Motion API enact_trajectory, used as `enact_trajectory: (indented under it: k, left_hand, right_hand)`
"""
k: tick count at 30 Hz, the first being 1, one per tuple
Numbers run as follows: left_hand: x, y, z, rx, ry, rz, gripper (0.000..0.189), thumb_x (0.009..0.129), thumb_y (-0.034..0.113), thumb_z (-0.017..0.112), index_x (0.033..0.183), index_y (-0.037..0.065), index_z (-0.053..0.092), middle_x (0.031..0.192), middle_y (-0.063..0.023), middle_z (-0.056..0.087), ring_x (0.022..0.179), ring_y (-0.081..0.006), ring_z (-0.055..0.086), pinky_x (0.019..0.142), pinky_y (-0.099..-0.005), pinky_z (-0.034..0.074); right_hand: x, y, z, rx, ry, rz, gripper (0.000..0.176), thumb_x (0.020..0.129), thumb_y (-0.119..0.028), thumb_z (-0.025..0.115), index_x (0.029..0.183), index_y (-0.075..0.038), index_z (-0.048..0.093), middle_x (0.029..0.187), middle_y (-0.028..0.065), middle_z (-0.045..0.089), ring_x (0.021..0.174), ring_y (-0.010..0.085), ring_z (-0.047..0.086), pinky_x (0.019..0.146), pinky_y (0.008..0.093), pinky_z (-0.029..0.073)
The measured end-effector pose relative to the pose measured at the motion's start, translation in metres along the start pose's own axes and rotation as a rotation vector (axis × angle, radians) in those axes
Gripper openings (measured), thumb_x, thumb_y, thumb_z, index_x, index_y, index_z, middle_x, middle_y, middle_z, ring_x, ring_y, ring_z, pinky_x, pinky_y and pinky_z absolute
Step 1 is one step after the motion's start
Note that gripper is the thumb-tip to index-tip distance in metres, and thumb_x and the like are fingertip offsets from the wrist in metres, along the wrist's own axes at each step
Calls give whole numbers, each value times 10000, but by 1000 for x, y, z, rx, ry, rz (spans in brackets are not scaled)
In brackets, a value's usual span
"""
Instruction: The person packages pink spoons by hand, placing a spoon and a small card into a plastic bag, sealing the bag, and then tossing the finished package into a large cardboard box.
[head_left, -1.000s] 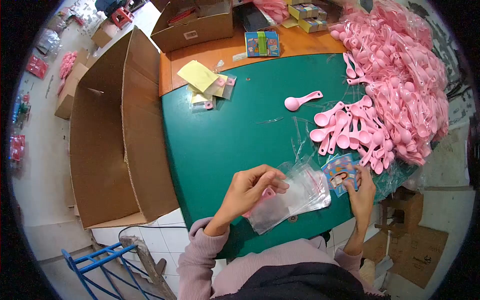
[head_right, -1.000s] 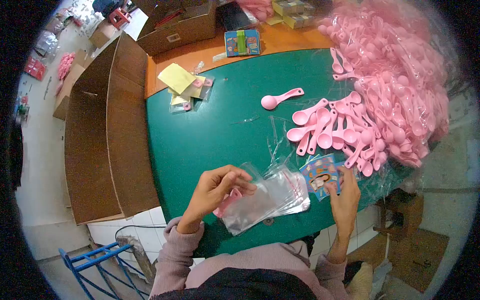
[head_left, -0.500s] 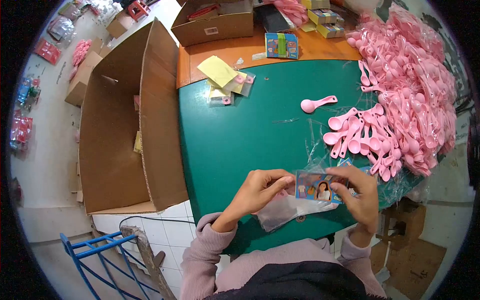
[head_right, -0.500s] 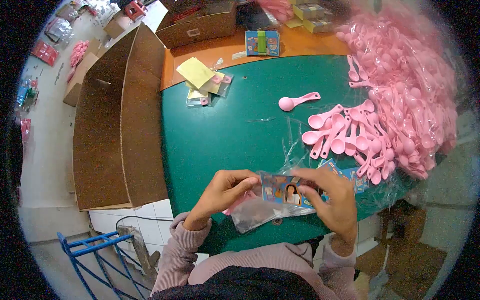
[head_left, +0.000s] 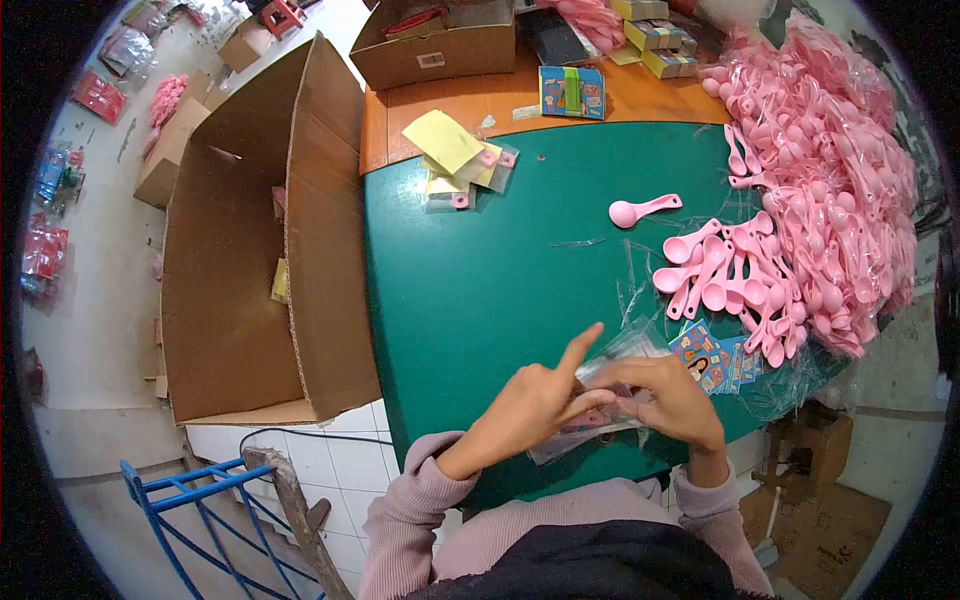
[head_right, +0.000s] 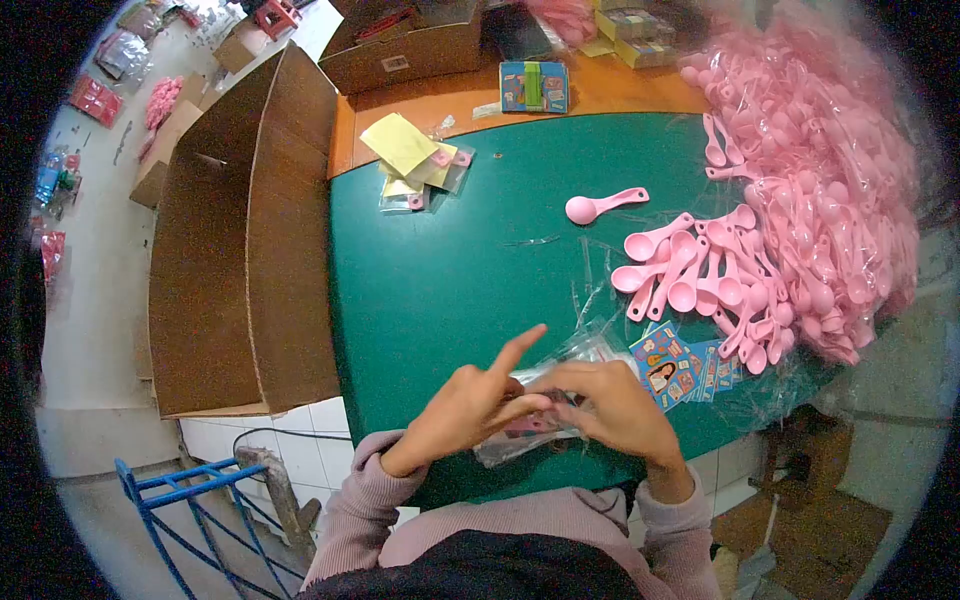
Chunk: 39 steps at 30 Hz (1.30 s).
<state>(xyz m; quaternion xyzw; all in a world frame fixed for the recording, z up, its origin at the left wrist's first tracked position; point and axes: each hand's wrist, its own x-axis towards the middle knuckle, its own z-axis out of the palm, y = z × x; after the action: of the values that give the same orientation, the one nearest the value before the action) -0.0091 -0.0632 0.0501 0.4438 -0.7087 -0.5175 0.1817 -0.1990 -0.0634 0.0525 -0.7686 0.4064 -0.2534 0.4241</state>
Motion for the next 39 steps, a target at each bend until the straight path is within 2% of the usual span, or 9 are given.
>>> enact_trajectory:
  k: [5, 9, 13, 17, 19, 21, 23, 24, 39]
  left_hand:
    - [-9, -21, -32, -246, -185, 12, 624, 806, 169, 625, 1330, 106, 291, 831, -126, 655, 757, -186, 639, 694, -302, 498]
    - [-12, -27, -37, -544, -60, -51, 635, 778, 36, 636, 1317, 78, 303, 1026, -146, 600, 944, -183, 577, 819, -303, 475]
    - [-12, -28, -37, -550, -35, -97, 607, 784, 40, 629, 1304, 70, 317, 1011, -143, 601, 943, -178, 578, 806, -294, 482]
    - [-11, -28, -21, -306, 202, 5, 588, 789, 30, 618, 1294, 63, 319, 1035, -150, 582, 936, -198, 588, 773, -291, 498]
    - [-10, -33, -7, -223, 347, 16, 588, 821, 55, 581, 1316, 66, 264, 1036, -157, 579, 932, -208, 596, 741, -293, 508]
    - [-14, -35, 0, -140, 491, 31, 590, 853, 80, 544, 1337, 69, 209, 1036, -164, 575, 928, -217, 603, 708, -294, 518]
    - [-21, -35, 5, -902, 185, -135, 569, 913, 81, 414, 1365, 74, 68, 1047, -185, 561, 943, -233, 595, 703, -308, 522]
    - [-23, -38, 6, -858, 145, -135, 543, 938, 81, 315, 1367, 91, -16, 1045, -183, 567, 938, -241, 596, 728, -322, 524]
    - [-32, -53, 8, -456, 163, -131, 571, 892, -6, 347, 1392, 108, 97, 930, -113, 553, 808, -124, 549, 770, -281, 466]
  right_hand:
    - [-14, 10, -19, 268, 93, 388, 210, 670, -88, 726, 751, -13, 547, 678, 27, 561, 625, 67, 529, 523, 229, 407]
    - [-14, 10, -26, 571, 110, 443, 166, 710, -72, 701, 784, 1, 571, 721, -2, 567, 673, 61, 531, 572, 214, 425]
    - [-16, 0, -31, 349, 45, 497, 140, 720, -76, 676, 795, 18, 605, 722, 14, 585, 672, 64, 537, 610, 230, 444]
    - [-6, 1, -17, 205, 209, 419, 148, 707, -71, 672, 821, 11, 622, 731, 58, 606, 653, 110, 569, 625, 250, 459]
    - [7, -8, -3, -84, 543, 114, 167, 707, -90, 668, 837, 6, 626, 730, 90, 613, 647, 173, 596, 625, 270, 470]
    - [13, -18, 2, -125, 438, 83, 233, 713, -108, 663, 915, -5, 609, 876, 130, 607, 779, 237, 601, 688, 307, 476]
    - [13, -20, 10, -169, 125, -126, 309, 690, -95, 680, 975, -24, 584, 1040, 129, 565, 872, 247, 571, 752, 322, 459]
    - [9, -15, 13, -103, 19, -81, 380, 686, -106, 674, 1041, -44, 554, 1116, 130, 512, 957, 287, 521, 810, 354, 433]
    - [24, -10, 48, -399, -58, -166, 168, 712, -131, 606, 809, -39, 504, 793, 92, 454, 797, 258, 470, 678, 354, 364]
